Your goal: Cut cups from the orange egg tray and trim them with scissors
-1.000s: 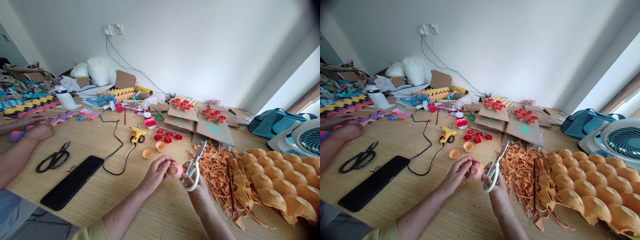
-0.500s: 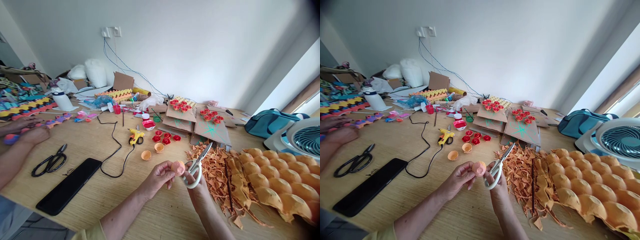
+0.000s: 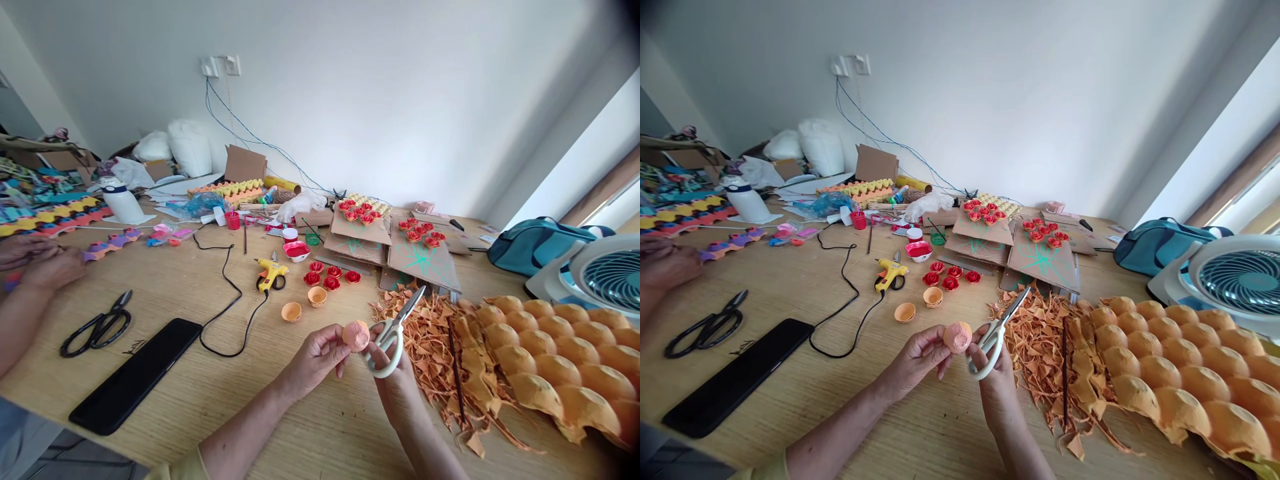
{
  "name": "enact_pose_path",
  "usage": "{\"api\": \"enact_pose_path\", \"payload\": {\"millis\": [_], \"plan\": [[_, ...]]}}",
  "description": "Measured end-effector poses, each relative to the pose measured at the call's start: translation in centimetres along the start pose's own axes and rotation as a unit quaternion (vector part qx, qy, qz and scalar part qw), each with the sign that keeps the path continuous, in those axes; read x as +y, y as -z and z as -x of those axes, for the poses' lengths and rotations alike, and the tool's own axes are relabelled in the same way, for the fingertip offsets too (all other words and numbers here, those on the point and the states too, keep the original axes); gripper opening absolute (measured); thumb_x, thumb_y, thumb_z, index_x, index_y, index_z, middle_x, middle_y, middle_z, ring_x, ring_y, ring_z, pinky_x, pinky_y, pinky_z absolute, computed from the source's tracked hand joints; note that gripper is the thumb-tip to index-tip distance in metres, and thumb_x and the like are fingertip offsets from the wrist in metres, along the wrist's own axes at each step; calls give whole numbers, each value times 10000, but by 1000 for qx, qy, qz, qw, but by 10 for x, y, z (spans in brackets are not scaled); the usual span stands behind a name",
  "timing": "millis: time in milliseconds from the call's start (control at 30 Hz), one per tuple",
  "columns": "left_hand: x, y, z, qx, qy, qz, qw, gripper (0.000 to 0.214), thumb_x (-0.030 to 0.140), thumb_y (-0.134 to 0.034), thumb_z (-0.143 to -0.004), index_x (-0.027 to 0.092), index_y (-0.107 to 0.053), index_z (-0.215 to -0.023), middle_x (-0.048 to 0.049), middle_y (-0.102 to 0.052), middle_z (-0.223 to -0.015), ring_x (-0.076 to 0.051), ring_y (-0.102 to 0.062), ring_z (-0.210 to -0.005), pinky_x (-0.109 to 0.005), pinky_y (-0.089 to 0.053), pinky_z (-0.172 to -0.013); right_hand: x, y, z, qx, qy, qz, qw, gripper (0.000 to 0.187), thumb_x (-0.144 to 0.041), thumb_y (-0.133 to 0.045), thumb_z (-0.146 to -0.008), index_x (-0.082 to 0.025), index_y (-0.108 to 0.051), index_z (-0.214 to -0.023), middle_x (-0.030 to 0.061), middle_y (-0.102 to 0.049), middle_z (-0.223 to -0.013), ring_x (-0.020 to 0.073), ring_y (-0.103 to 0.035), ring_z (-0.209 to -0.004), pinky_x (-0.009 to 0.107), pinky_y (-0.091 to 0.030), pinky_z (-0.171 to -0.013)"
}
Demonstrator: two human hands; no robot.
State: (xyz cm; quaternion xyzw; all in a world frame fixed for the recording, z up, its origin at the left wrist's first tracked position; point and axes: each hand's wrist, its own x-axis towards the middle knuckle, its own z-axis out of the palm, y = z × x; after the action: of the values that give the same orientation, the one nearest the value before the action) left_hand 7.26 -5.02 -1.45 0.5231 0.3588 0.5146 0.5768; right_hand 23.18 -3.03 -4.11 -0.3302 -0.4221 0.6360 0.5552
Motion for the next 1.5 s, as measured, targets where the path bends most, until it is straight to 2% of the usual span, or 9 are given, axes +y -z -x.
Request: {"api": "enact_pose_path", "payload": {"millis": [167,367,600,700,833,1000,1167,1333,1500], "plan": [[-2,0,-1,13,-6,3,1000,283,428,-706,-813,150,-653,-831,-19,-573,-760,-112,-487,-664,-239,-413,-660,1,1,0,1,5,12,1000,363,-390,-761,-779,-249,-550,-1039,-8,-597,-844,175,-540,-775,297,-438,-701],[-7,5,-1,30,-9,-6,999,271,415,-704,-818,148,-662,-825,-8,-552,-729,-121,-467,-681,-245,-391,-669,6,3,1,15,14,67,998,387,-439,-768,-761,-237,-572,-1027,-10,-591,-825,157,-505,-717,271,-405,-645],[-7,11,-3,73,-41,0,997,253,401,-689,-831,150,-666,-826,-3,-547,-711,-122,-471,-684,-251,-390,-680,0,-3,5,-58,28,120,991,302,-500,-658,-853,-220,-563,-912,-21,-514,-741,132,-426,-669,251,-378,-608],[0,12,-7,111,-59,6,992,241,392,-713,-806,155,-668,-797,7,-539,-687,-120,-474,-673,-247,-390,-675,-2,-4,8,-81,30,150,985,320,-527,-620,-874,-213,-559,-869,-19,-488,-712,127,-394,-641,247,-354,-575],[12,11,-19,126,-77,9,989,246,393,-733,-782,153,-676,-779,9,-550,-679,-119,-473,-669,-245,-390,-673,0,-5,9,-118,32,174,977,386,-582,-578,-881,-205,-558,-802,-15,-463,-683,127,-375,-620,253,-325,-555],[18,10,-33,136,-79,60,986,265,401,-763,-752,156,-667,-777,13,-563,-680,-112,-488,-671,-246,-402,-685,4,-4,8,-161,44,208,964,495,-663,-494,-886,-201,-499,-709,-10,-442,-672,134,-361,-625,268,-305,-571],[9,10,-35,162,-65,145,974,270,379,-784,-743,148,-650,-783,19,-561,-676,-85,-488,-658,-217,-399,-660,9,-3,7,-196,36,267,943,507,-692,-438,-891,-207,-481,-751,-5,-457,-698,149,-397,-656,277,-322,-603],[7,14,-33,197,-54,210,956,309,347,-846,-663,138,-658,-793,19,-561,-695,-74,-491,-642,-207,-405,-626,15,-3,7,-225,21,275,935,510,-707,-433,-883,-205,-507,-824,-13,-448,-700,148,-381,-651,276,-315,-598],[9,15,-30,183,-48,234,954,273,324,-829,-695,139,-659,-802,14,-562,-717,-73,-494,-656,-207,-419,-642,20,1,6,-223,10,294,929,481,-674,-448,-895,-201,-522,-853,-12,-446,-722,151,-378,-676,278,-313,-615]]}}
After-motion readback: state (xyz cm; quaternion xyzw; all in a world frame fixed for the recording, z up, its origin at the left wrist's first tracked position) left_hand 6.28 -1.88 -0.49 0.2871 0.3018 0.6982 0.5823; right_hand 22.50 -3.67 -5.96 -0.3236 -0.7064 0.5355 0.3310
